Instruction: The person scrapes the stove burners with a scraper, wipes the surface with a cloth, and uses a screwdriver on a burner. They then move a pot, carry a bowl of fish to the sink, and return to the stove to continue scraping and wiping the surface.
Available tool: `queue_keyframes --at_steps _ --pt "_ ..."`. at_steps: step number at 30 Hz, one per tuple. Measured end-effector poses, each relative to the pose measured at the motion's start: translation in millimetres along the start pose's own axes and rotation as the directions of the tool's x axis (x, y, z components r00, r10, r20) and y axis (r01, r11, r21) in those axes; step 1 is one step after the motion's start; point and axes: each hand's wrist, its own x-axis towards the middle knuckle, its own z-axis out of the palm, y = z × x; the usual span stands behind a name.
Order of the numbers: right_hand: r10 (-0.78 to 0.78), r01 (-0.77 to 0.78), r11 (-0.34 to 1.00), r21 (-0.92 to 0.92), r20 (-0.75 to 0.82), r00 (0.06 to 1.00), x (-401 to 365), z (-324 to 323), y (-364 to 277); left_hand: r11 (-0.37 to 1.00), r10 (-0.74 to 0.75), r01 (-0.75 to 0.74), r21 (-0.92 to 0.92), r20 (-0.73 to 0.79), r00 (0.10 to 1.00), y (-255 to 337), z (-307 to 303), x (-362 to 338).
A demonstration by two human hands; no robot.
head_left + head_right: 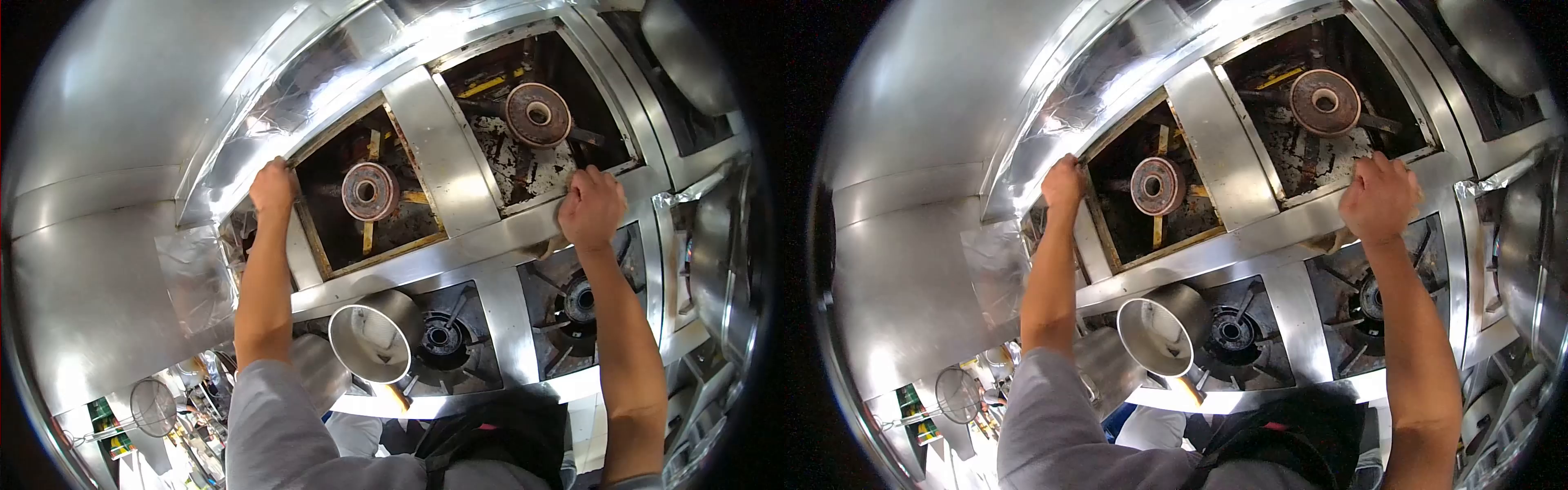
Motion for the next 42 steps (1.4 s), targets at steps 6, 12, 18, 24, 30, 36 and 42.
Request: queue_keyframes --at_steps 6,12,18,24,30,36,42 --pt "0.021 -0.021 1.0 -0.009 0.017 1.0 1.4 -0.4 -3.3 0.984 -0.083 0.08 0.16 0.008 0.997 17.4 41.8 23.5" --pt "0.012 -0.012 1.0 -0.024 0.0 1.0 2.1 -3.3 -4.5 0.991 -0.13 0.128 0.034 0.059 0.99 57.1 27.7 15.4" --pt "0.002 -0.002 1.0 -0.006 0.051 0.999 0.4 -2.9 -3.3 0.957 -0.245 0.249 -0.15 0.045 0.968 65.8 38.6 17.5" --pt "-0.053 0.054 0.997 -0.063 0.011 0.999 -0.4 2.8 -1.6 0.951 -0.031 0.044 -0.305 0.044 0.999 103.4 7.3 16.7" --pt "-0.031 0.036 0.996 -0.078 0.063 0.998 -1.9 -1.0 -1.8 0.882 -0.168 0.196 -0.428 0.104 0.98 32.8 40.3 18.2" --pt "-0.064 0.069 0.993 -0.095 0.055 0.996 3.1 0.2 -5.3 0.811 0.03 -0.136 -0.569 -0.191 0.981 149.0 13.2 35.8" --pt "-0.021 0.03 0.995 -0.098 0.084 0.996 -1.5 -0.7 -0.4 0.791 -0.043 -0.045 -0.611 -0.129 0.991 57.9 50.1 25.4"
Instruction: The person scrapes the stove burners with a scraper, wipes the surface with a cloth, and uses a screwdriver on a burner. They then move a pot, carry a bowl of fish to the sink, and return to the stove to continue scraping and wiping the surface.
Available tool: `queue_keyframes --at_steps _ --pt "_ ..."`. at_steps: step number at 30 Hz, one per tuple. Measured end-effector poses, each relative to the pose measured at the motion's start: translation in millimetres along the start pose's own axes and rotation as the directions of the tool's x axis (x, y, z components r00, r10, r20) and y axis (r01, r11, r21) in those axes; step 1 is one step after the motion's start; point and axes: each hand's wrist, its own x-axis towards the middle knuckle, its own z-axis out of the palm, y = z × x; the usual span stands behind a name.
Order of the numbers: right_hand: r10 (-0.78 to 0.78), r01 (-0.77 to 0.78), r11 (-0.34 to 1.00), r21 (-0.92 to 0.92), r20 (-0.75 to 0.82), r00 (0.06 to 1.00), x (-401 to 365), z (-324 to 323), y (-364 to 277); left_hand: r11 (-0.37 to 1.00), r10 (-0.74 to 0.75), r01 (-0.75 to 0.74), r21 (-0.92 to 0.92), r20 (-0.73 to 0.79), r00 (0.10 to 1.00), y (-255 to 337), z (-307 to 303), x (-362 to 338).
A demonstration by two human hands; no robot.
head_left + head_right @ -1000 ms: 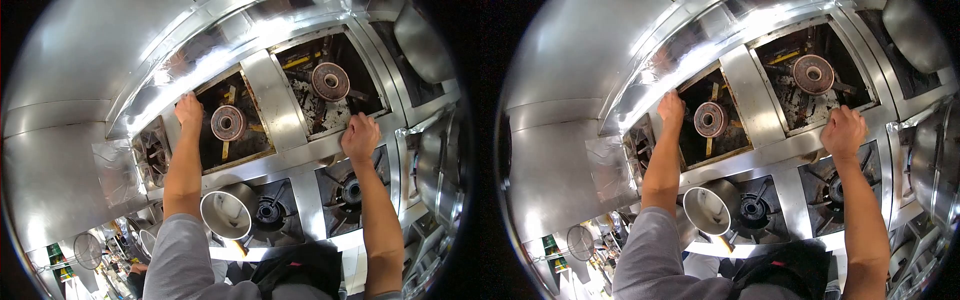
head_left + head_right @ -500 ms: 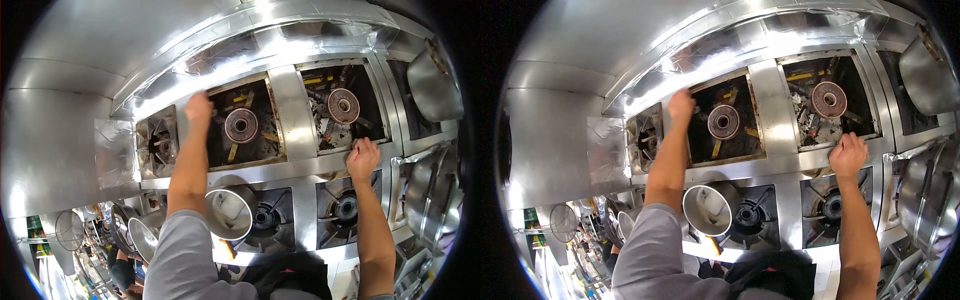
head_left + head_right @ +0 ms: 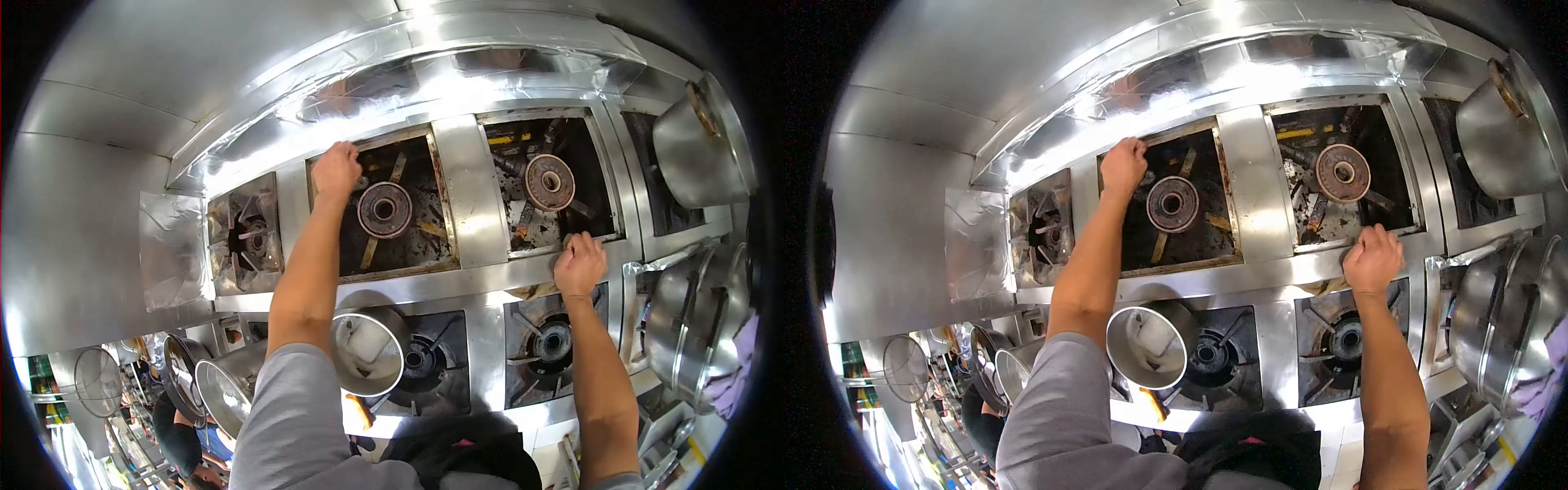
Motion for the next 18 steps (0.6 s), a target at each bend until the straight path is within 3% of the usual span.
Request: queue_keyframes --at_steps 3,5,8,11,13,15,16,18 --pt "-0.016 0.016 1.0 0.004 -0.019 1.0 1.4 3.4 -0.1 0.993 0.072 -0.078 -0.086 -0.075 0.995 65.8 33.4 6.8" --pt "-0.023 0.023 1.0 0.015 -0.022 1.0 2.1 3.4 0.4 0.953 0.271 -0.282 -0.111 -0.103 0.957 104.4 41.7 14.3" --pt "-0.029 0.029 1.0 0.004 -0.017 0.999 2.8 1.9 -0.3 0.937 0.326 -0.322 -0.132 0.011 0.945 90.3 24.5 10.0" --pt "-0.031 0.031 1.0 -0.004 0.002 1.0 2.8 1.5 1.5 0.938 0.277 -0.291 -0.19 -0.098 0.956 54.8 17.1 8.0" --pt "-0.065 0.065 0.998 0.008 -0.032 0.997 -4.3 -0.3 2.0 0.965 0.215 -0.222 -0.14 -0.069 0.974 66.2 29.7 2.0" --pt "-0.047 0.047 0.999 0.001 -0.027 0.999 3.2 1.3 -0.6 0.924 0.36 -0.37 -0.095 -0.111 0.926 104.7 40.3 6.1" --pt "-0.044 0.044 0.999 0.009 -0.01 0.999 3.9 -0.1 -1.5 0.941 0.336 -0.334 0.044 -0.037 0.941 115.4 42.9 8.0" --pt "-0.047 0.047 0.999 -0.006 -0.011 0.999 2.0 -0.7 -2.0 0.948 0.315 -0.317 -0.02 -0.072 0.947 100.3 28.9 -2.8"
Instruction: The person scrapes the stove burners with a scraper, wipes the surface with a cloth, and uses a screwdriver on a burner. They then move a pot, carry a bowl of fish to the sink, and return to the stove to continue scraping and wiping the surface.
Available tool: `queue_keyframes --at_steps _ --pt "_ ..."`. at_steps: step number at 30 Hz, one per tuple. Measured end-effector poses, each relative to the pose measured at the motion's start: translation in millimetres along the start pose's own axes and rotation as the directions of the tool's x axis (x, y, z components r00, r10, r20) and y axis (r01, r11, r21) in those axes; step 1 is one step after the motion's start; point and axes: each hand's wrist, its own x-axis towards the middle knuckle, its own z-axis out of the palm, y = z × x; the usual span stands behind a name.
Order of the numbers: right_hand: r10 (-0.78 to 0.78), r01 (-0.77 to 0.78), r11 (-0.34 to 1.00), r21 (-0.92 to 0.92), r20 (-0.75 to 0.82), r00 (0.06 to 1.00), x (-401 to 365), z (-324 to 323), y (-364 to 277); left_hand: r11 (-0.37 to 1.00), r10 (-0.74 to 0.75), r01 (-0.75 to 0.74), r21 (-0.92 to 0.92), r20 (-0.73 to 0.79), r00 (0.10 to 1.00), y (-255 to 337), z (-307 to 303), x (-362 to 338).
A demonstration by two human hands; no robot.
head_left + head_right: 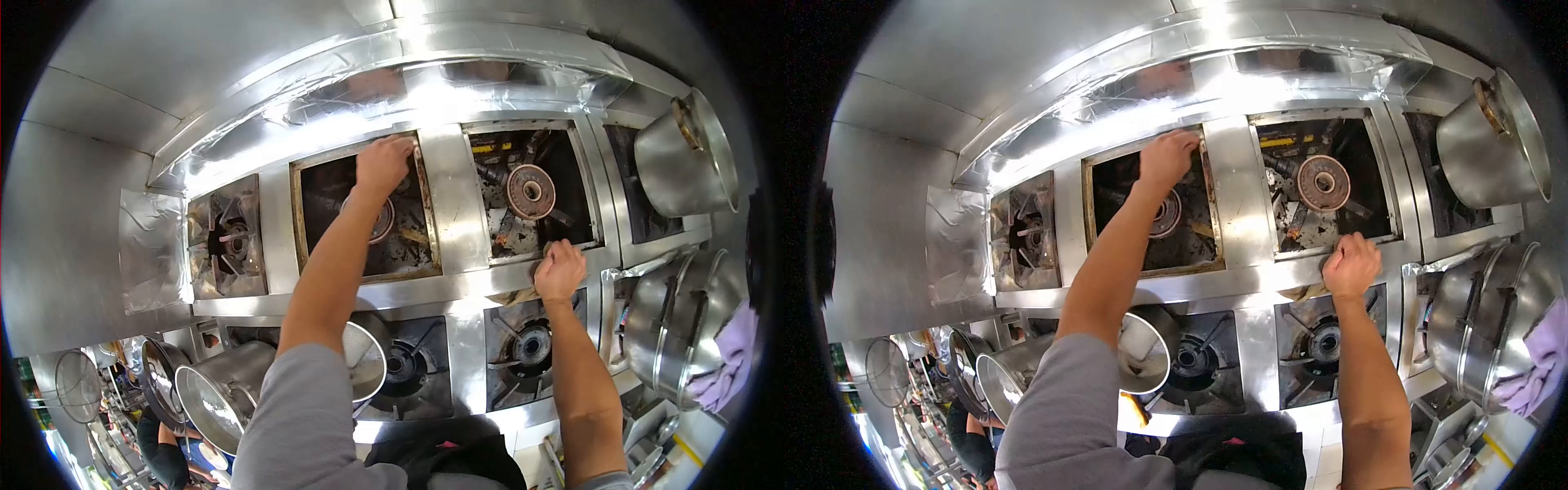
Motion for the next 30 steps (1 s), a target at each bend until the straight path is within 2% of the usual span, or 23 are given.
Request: queue_keyframes --at_steps 1,3,5,8,9,11,14,15,17,19,23,24,25,27,29,30 --pt "0.007 -0.007 1.0 -0.012 -0.004 1.0 2.1 1.8 0.9 0.998 -0.014 0.012 -0.058 -0.031 0.999 -10.5 -8.0 -3.5" --pt "0.027 -0.027 0.999 -0.02 0.011 1.0 1.2 2.4 2.8 0.995 -0.099 0.101 0.009 -0.087 0.991 -30.2 -21.0 -7.9" --pt "-0.002 0.003 1.0 0.031 -0.017 1.0 1.1 2.0 1.1 0.99 -0.055 0.065 0.125 -0.085 0.995 -37.2 -20.3 -6.0" --pt "0.006 -0.006 0.999 0.035 -0.005 1.0 1.2 2.4 2.4 0.994 -0.086 0.098 0.055 -0.192 0.978 -78.0 -20.4 -22.8" --pt "0.014 -0.014 0.999 0.031 -0.001 1.0 0.4 2.7 2.3 0.986 -0.136 0.155 0.061 -0.25 0.959 -94.4 -17.9 -32.1" --pt "0.006 -0.006 1.0 0.031 -0.022 1.0 0.8 3.2 2.2 0.967 -0.235 0.251 0.048 -0.213 0.948 -97.0 -23.9 -31.8" --pt "0.003 -0.003 1.0 0.025 0.006 1.0 0.8 2.5 2.2 0.987 -0.113 0.138 0.081 -0.263 0.958 -65.0 -9.3 -13.0" --pt "0.0 0.0 1.0 0.023 0.008 1.0 0.0 3.3 0.5 0.975 -0.168 0.192 0.116 -0.186 0.968 -58.7 -13.3 -11.3" --pt "-0.002 0.002 1.0 0.022 -0.013 1.0 0.4 5.0 3.9 0.971 -0.189 0.219 0.093 -0.256 0.948 -88.6 -14.3 -25.1" --pt "0.002 -0.002 1.0 0.017 -0.018 1.0 0.8 6.9 5.6 0.92 -0.368 0.385 0.077 -0.174 0.914 -113.9 -30.1 -37.1" --pt "0.006 -0.007 1.0 0.011 0.013 1.0 -0.7 4.5 3.2 0.967 -0.194 0.236 0.093 -0.323 0.926 -85.1 4.4 -23.1" --pt "0.004 -0.004 1.0 0.009 0.01 1.0 -0.1 5.3 1.6 0.973 -0.134 0.182 0.143 -0.293 0.947 -65.8 5.2 -12.4" --pt "-0.001 0.001 1.0 -0.003 0.01 1.0 -0.6 6.0 2.2 0.961 -0.171 0.216 0.173 -0.243 0.955 -55.6 3.9 -5.6" --pt "-0.015 0.015 1.0 -0.017 0.023 1.0 -2.6 5.0 6.2 0.978 -0.178 0.206 0.039 -0.368 0.913 -87.3 1.7 -25.3" --pt "-0.004 0.004 1.0 0.007 0.014 1.0 -1.9 8.8 8.6 0.929 -0.346 0.37 0.033 -0.286 0.894 -120.5 -12.5 -40.3" --pt "0.0 0.0 1.0 0.005 0.019 1.0 -1.4 9.4 9.7 0.921 -0.364 0.388 0.038 -0.277 0.89 -113.8 -10.9 -35.2"
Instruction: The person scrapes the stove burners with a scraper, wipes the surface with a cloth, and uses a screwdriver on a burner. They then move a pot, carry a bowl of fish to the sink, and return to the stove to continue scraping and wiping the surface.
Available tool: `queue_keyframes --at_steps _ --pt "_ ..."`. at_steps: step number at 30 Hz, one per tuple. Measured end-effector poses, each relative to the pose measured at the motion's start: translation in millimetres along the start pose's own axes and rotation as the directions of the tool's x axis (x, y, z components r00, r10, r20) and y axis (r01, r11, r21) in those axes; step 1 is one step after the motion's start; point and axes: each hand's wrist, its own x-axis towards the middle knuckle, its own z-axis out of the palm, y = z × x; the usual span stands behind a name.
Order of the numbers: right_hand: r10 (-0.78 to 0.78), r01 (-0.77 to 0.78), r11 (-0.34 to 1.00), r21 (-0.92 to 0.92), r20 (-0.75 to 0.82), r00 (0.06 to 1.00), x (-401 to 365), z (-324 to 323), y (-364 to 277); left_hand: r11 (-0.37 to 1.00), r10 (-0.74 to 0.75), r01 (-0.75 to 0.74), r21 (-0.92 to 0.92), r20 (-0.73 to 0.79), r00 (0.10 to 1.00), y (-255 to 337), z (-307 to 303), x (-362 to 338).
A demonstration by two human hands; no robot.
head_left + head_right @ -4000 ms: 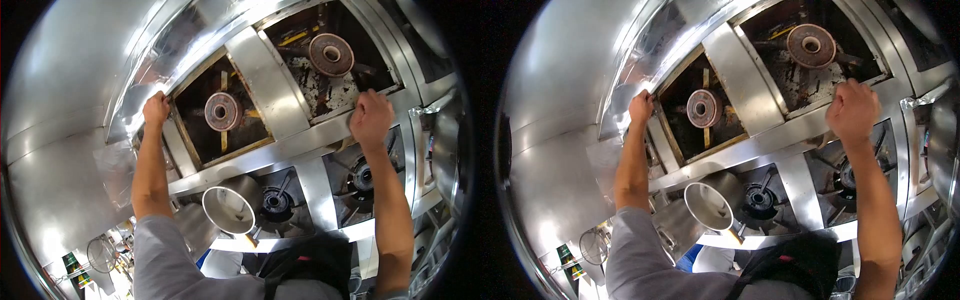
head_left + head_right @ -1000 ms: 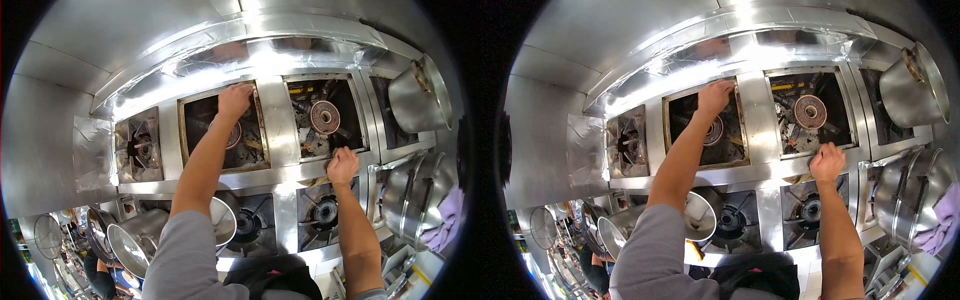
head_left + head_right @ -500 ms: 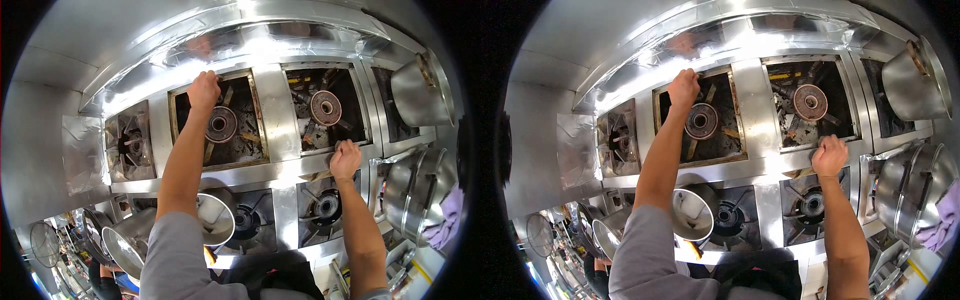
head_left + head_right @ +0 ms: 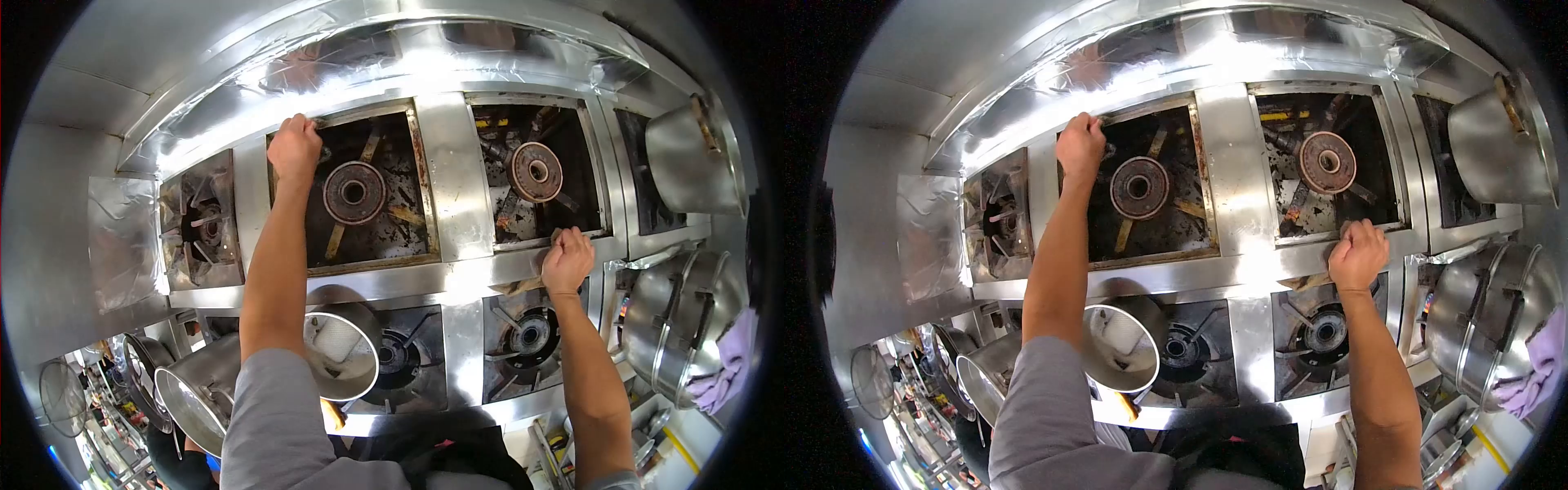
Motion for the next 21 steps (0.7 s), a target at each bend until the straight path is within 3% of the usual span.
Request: queue_keyframes --at_steps 3,5,7,9,11,14,15,17,19,21 --pt "-0.025 0.025 1.0 -0.015 -0.014 1.0 -1.5 -2.9 -8.1 0.999 -0.027 0.026 -0.025 -0.027 0.999 46.4 14.4 -8.4" --pt "-0.012 0.012 1.0 -0.012 -0.011 1.0 1.6 -4.5 -7.0 0.999 0.03 -0.032 0.014 0.111 0.993 75.6 11.8 -2.3" --pt "-0.018 0.018 1.0 -0.021 0.003 1.0 -2.3 -6.5 -7.2 0.997 -0.01 0.012 -0.076 0.021 1.0 42.8 11.8 -7.9" --pt "-0.01 0.01 1.0 -0.027 -0.001 1.0 3.3 -1.9 -3.9 0.989 -0.096 0.101 -0.109 0.044 0.994 16.3 -5.2 -3.3" --pt "-0.019 0.019 1.0 -0.008 0.001 1.0 0.0 -4.0 -4.6 0.989 -0.11 0.115 -0.095 0.053 0.992 37.4 4.8 -6.1" --pt "-0.028 0.028 0.999 -0.018 -0.004 1.0 1.9 -3.8 -5.6 0.999 0.04 -0.04 -0.01 0.039 0.998 105.5 23.4 -5.5" --pt "-0.027 0.027 0.999 -0.024 -0.005 1.0 1.2 -5.6 -5.1 0.999 0.041 -0.04 -0.016 0.039 0.998 99.7 20.1 -8.1" --pt "-0.036 0.036 0.999 -0.02 0.0 0.999 2.3 -3.7 -3.8 0.98 -0.175 0.184 -0.071 0.119 0.977 66.9 9.4 -6.4" --pt "-0.023 0.023 1.0 -0.016 0.002 1.0 3.7 -4.0 -3.4 0.979 -0.152 0.168 -0.112 0.136 0.979 46.6 -2.7 -2.7" --pt "-0.018 0.018 1.0 -0.005 0.018 1.0 -5.2 -5.7 -8.5 0.983 -0.182 0.184 -0.004 0.137 0.974 79.2 11.1 -4.1"
